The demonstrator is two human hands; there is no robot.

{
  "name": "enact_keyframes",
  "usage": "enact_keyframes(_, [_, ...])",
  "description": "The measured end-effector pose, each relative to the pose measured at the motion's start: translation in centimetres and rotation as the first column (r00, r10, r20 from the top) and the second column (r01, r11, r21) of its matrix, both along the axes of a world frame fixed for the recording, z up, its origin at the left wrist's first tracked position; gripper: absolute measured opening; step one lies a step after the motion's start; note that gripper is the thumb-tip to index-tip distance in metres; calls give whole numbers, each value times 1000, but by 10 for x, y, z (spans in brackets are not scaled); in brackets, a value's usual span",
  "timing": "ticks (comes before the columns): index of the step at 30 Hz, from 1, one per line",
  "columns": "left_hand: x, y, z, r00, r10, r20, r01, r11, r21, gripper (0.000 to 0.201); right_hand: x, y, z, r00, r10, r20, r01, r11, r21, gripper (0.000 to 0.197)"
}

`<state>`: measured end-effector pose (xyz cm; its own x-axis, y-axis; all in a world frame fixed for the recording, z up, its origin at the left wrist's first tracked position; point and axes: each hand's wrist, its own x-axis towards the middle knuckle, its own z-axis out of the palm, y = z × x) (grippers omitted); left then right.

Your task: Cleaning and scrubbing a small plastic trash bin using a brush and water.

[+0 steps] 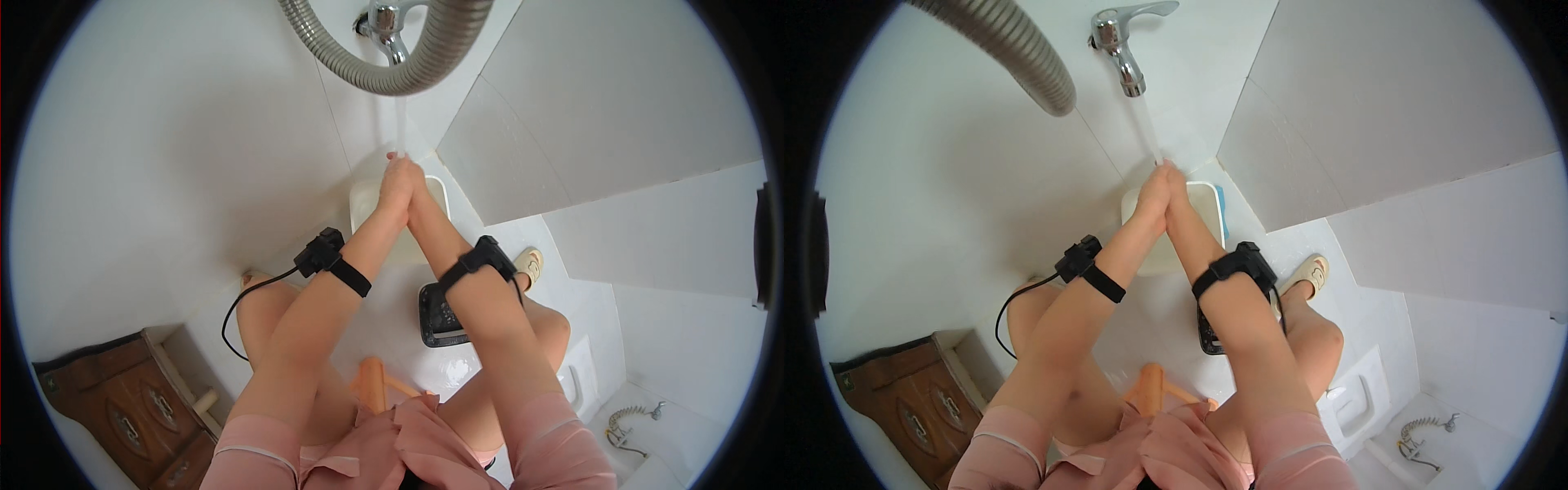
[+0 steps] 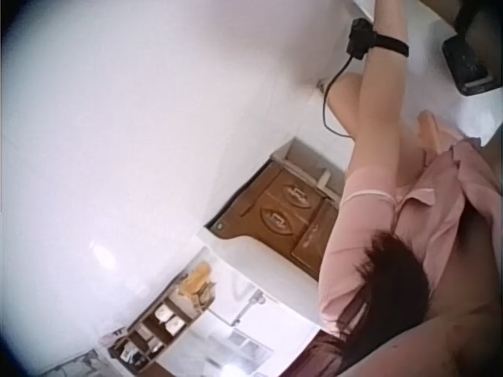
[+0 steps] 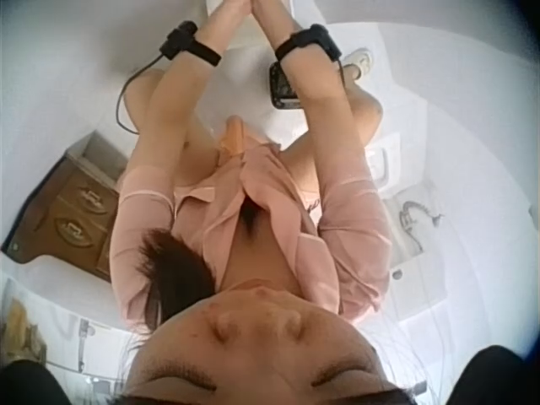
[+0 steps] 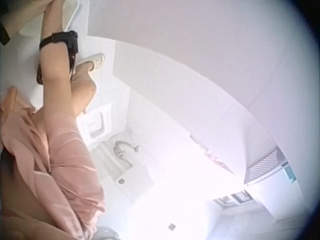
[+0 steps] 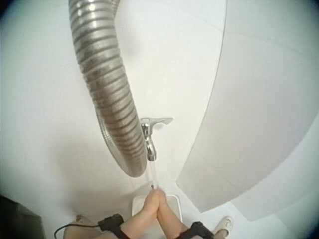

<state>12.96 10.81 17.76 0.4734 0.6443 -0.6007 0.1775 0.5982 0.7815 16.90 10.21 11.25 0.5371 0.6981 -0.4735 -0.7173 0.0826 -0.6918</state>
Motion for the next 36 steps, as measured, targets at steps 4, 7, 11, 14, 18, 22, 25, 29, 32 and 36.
enact_keyframes(4, [-46, 51, -65, 980, 99, -174, -15, 903, 430, 46, -14, -7, 30, 938, 322, 125, -300, 939, -168, 28])
enact_keyframes(7, [-72, 28, -102, 697, 224, -681, 574, 396, 717, 54, 29, -69, -29, 135, 656, 743, 316, 682, -659, 54])
enact_keyframes(11, [-93, 26, -132, 658, -148, -738, 503, 815, 286, 54, 40, -147, -69, 380, 785, 489, 169, 460, -872, 68])
enact_keyframes(14, [-98, 39, -131, 644, -148, -751, 619, 677, 398, 53, 30, -156, -54, 557, 794, 244, -236, 433, -870, 59])
enact_keyframes(18, [-78, 39, -101, 785, -368, -499, 502, 850, 162, 54, 63, -153, -1, 312, 791, 526, 74, 532, -844, 29])
enact_keyframes(22, [-93, 68, -121, 855, -235, -463, 492, 650, 579, 55, 74, -109, 101, 504, 737, 451, -164, 594, -788, 13])
enact_keyframes(25, [-58, 47, -79, 855, -449, -258, 515, 796, 320, 60, 112, -123, 124, 496, 787, 367, -203, 516, -832, 14])
enact_keyframes(29, [-60, 65, -71, 759, -547, -354, 650, 674, 351, 60, 131, -116, 141, 407, 857, 315, -298, 450, -842, 20])
enact_keyframes(32, [-57, 61, -55, 696, -642, -321, 718, 630, 296, 56, 139, -115, 143, 365, 888, 279, -385, 417, -823, 23])
enact_keyframes(36, [-60, 41, -24, 610, -719, -333, 784, 609, 121, 44, 143, -123, 106, 416, 785, 459, -271, 589, -761, 28])
